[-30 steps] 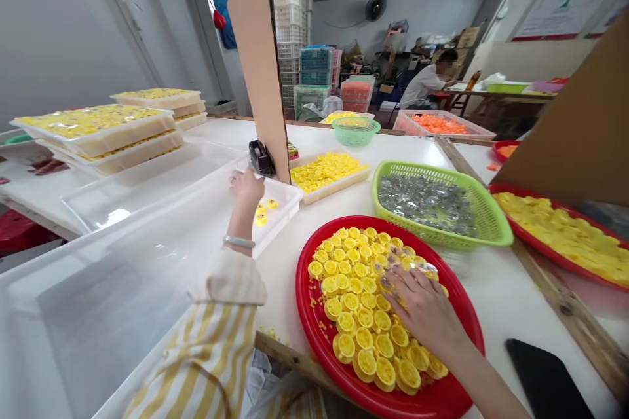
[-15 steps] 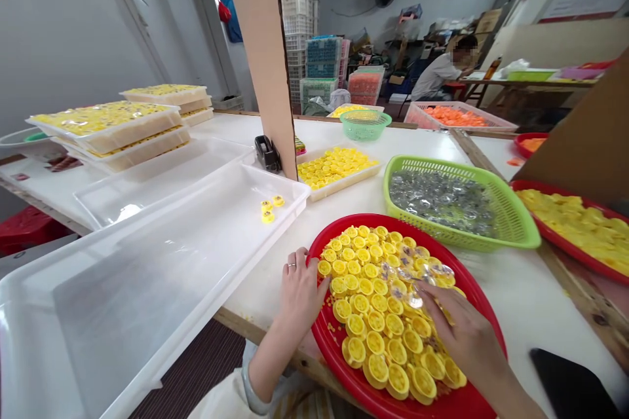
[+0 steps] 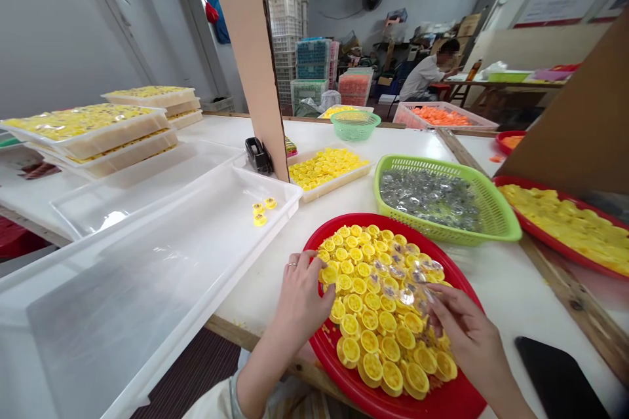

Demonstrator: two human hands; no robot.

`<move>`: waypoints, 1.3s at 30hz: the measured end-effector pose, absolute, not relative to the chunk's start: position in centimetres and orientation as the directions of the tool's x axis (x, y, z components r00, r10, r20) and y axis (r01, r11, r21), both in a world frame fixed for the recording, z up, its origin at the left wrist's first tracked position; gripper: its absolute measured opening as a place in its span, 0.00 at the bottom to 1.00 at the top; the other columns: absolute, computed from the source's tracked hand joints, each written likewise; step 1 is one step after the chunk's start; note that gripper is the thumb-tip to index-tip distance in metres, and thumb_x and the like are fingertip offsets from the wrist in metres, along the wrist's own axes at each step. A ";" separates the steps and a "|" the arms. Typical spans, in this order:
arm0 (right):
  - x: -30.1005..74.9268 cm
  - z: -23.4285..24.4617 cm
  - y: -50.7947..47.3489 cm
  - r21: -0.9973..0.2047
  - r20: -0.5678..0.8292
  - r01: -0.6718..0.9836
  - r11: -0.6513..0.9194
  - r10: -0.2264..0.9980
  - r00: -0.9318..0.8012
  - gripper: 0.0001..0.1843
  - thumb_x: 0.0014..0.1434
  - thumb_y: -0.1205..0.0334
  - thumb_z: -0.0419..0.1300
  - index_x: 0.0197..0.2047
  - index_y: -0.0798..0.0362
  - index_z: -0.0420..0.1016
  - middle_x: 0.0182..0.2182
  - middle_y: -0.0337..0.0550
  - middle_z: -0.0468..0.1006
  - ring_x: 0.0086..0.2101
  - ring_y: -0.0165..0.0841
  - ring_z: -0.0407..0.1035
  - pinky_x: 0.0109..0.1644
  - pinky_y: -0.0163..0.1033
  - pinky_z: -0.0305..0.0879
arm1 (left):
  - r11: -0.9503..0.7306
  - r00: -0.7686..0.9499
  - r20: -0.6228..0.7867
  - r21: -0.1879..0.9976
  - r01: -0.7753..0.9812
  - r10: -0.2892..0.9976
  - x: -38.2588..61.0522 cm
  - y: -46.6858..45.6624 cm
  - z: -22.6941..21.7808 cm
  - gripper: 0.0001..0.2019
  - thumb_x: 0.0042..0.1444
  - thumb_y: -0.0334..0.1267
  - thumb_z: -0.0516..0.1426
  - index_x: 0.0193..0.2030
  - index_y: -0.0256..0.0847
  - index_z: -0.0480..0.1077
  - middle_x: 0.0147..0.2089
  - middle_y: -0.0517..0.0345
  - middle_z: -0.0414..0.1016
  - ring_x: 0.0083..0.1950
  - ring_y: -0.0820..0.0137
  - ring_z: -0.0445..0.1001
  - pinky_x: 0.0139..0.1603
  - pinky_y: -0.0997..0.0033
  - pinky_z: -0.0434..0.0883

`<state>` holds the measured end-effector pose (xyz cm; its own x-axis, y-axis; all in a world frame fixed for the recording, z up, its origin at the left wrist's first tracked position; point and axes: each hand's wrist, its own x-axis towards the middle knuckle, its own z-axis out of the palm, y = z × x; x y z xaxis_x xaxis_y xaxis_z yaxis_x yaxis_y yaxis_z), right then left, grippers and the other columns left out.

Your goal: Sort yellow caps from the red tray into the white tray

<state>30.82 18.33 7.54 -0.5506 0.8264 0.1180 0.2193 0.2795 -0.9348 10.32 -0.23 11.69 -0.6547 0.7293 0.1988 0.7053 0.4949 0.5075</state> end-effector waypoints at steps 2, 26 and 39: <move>30.5 8.1 17.8 -0.964 0.050 0.188 0.187 0.824 -0.564 0.26 0.51 0.40 0.65 0.44 0.51 0.76 0.24 0.40 0.75 0.21 0.32 0.68 0.22 0.36 0.69 | 0.409 -0.589 0.165 0.574 0.709 0.791 11.1 0.2 13.1 0.11 0.54 0.33 0.56 0.45 0.38 0.69 0.46 0.49 0.75 0.51 0.57 0.69 0.55 0.53 0.66; 29.1 10.2 14.4 -0.988 -0.103 -0.006 -0.151 0.705 -0.702 0.17 0.50 0.48 0.70 0.32 0.50 0.71 0.18 0.32 0.67 0.18 0.25 0.60 0.20 0.30 0.58 | 0.129 -0.149 -0.092 0.956 0.264 0.985 13.7 2.7 11.5 0.16 0.54 0.35 0.57 0.50 0.38 0.73 0.43 0.55 0.75 0.41 0.68 0.70 0.44 0.70 0.67; 30.0 10.5 13.2 -0.997 -0.023 0.067 0.040 0.671 -0.741 0.16 0.60 0.46 0.60 0.44 0.48 0.74 0.30 0.41 0.76 0.32 0.34 0.72 0.34 0.35 0.72 | 0.034 -0.065 -0.019 0.970 0.240 0.998 14.4 1.6 13.0 0.16 0.61 0.35 0.52 0.56 0.39 0.68 0.51 0.51 0.74 0.50 0.64 0.72 0.54 0.66 0.68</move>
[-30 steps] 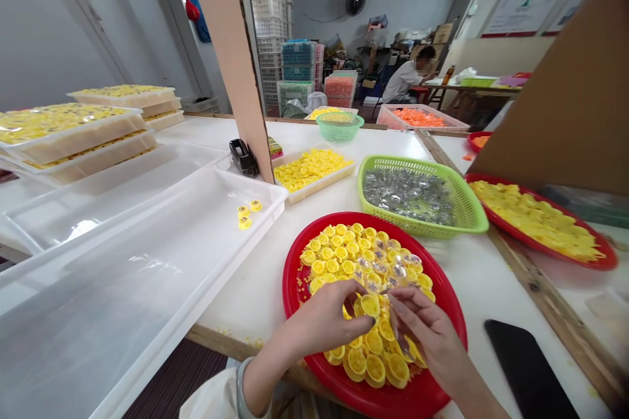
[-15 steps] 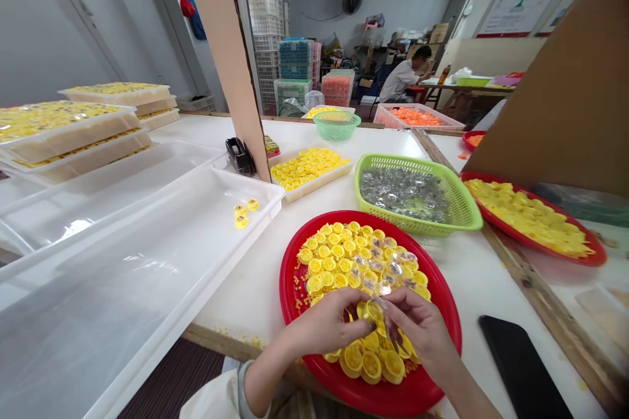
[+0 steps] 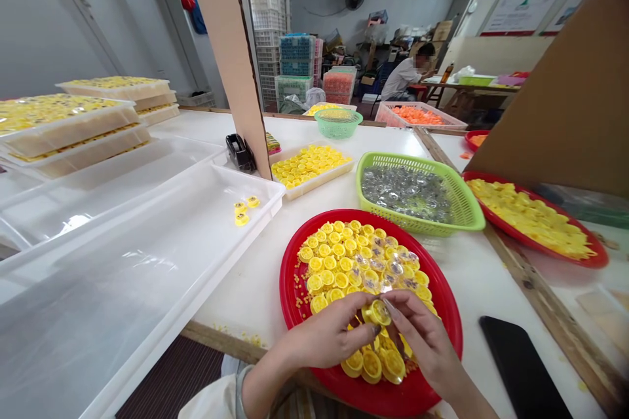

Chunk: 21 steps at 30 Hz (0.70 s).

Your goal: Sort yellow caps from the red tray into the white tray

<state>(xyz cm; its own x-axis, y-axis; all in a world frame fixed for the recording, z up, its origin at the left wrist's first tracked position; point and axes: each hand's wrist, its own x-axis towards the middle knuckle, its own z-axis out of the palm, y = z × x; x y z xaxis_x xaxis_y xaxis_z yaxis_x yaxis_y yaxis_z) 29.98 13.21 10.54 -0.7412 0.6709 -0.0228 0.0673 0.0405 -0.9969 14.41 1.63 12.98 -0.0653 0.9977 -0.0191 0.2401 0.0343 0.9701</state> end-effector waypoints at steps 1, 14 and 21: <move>30.0 10.5 13.2 -0.988 0.039 0.072 0.134 0.677 -0.735 0.15 0.60 0.46 0.60 0.43 0.48 0.75 0.33 0.43 0.77 0.35 0.35 0.74 0.37 0.36 0.73 | 0.033 -0.078 -0.013 0.966 0.255 0.997 14.5 1.5 13.1 0.17 0.62 0.35 0.52 0.57 0.40 0.67 0.52 0.51 0.74 0.52 0.64 0.71 0.56 0.65 0.67; 29.1 9.8 10.5 -0.999 0.035 0.017 0.050 0.869 -0.494 0.16 0.56 0.46 0.64 0.42 0.46 0.72 0.39 0.43 0.80 0.36 0.35 0.75 0.38 0.35 0.73 | -0.005 -0.129 0.065 0.909 0.417 0.989 16.4 0.7 13.4 0.17 0.61 0.38 0.54 0.56 0.41 0.61 0.53 0.49 0.68 0.54 0.64 0.68 0.58 0.64 0.66; 28.7 10.2 7.4 -0.997 0.072 -0.036 0.062 0.900 -0.431 0.18 0.61 0.44 0.59 0.50 0.43 0.65 0.42 0.45 0.79 0.41 0.38 0.75 0.42 0.38 0.72 | 0.027 -0.367 0.119 0.929 0.369 0.923 18.8 1.3 11.3 0.15 0.67 0.47 0.47 0.53 0.41 0.64 0.51 0.47 0.71 0.53 0.61 0.69 0.56 0.59 0.67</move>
<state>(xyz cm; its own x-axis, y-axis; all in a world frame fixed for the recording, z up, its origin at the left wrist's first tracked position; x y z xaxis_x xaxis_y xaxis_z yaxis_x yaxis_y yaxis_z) 28.71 7.38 10.22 -0.4308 0.8996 0.0718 -0.0360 0.0624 -0.9974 18.76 1.29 11.29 -0.3670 0.9226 0.1187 0.3690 0.0273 0.9290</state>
